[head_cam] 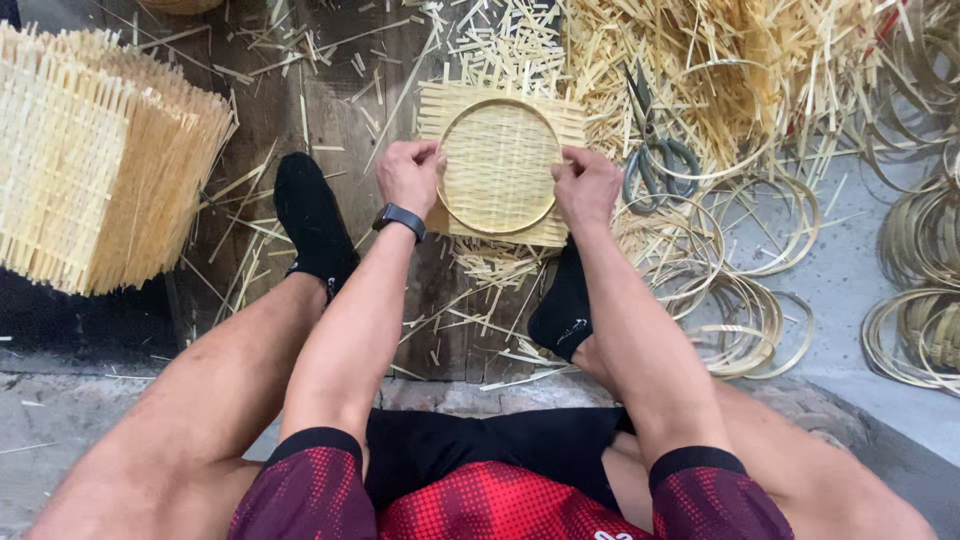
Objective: The person assembles a circular bamboo frame by cutting bamboo strips with scissors and fitting a woven bamboo mat into a circular base.
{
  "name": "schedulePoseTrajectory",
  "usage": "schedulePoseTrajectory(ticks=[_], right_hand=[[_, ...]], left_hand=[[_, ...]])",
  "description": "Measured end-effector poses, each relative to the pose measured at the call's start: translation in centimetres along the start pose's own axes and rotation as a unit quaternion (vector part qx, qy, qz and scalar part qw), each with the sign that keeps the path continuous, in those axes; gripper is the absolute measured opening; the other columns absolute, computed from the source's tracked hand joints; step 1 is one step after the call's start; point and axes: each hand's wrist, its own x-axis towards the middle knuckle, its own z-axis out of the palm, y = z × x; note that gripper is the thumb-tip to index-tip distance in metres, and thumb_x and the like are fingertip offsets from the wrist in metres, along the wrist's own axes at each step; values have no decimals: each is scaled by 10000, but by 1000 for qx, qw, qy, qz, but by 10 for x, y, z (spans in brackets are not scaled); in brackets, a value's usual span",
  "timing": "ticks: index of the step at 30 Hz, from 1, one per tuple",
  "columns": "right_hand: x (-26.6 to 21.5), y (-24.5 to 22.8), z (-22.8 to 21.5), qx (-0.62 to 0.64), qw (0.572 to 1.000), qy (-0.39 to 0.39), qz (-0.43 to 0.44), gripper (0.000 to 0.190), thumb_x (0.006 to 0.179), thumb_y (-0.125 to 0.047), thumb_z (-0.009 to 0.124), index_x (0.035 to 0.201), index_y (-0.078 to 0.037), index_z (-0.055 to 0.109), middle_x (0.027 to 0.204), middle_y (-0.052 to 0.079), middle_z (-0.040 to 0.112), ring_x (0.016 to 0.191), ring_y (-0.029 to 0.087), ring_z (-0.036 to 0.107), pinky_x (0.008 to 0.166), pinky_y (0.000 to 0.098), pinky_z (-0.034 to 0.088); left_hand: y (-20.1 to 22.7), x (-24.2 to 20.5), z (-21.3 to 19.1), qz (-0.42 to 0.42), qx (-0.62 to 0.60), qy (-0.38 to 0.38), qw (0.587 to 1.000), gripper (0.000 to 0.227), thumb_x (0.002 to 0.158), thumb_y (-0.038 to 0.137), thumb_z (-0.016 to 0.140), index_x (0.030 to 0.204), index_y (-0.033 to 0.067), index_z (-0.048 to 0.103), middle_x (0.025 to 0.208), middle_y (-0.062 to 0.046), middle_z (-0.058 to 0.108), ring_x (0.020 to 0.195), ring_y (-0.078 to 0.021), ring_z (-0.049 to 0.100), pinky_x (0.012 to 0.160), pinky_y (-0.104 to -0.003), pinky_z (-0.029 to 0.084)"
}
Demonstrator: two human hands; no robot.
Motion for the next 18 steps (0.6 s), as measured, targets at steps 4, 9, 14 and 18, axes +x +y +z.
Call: schedulePoseTrajectory(ticks=[4, 9, 14, 18], right_hand=[[-4, 2, 1, 0, 1000, 17, -23, 238, 792, -147, 837, 1014, -66, 805, 846, 116, 773, 757, 222, 739, 767, 348, 569], [-4, -7, -2, -2, 1000, 17, -21, 169, 806, -178, 834, 948, -88, 815, 820, 114, 775, 724, 223, 741, 754, 348, 574], [1, -1, 3, -6, 999, 25, -24, 150, 796, -184, 839, 921, -104, 820, 789, 105, 775, 698, 229, 740, 725, 353, 569], [6, 4, 7, -18, 999, 31, -24, 161, 784, -189, 843, 915, -98, 818, 781, 118, 762, 704, 253, 735, 725, 363, 568]], left_hand=[[10, 1, -5, -89, 4, -48, 995, 181, 755, 104, 849, 935, 121, 830, 839, -94, 795, 719, -184, 749, 724, -316, 584], [-3, 6, -4, -166, -50, -49, 984, 236, 703, 30, 858, 930, 75, 816, 811, -59, 801, 711, -129, 749, 689, -279, 596], [-20, 12, -1, -195, -86, -47, 976, 260, 662, 23, 908, 902, 35, 809, 822, -61, 796, 716, -104, 731, 697, -259, 595], [-25, 18, 4, -204, -80, -58, 974, 261, 667, 17, 911, 909, 26, 813, 825, -62, 799, 714, -119, 729, 696, -274, 598]])
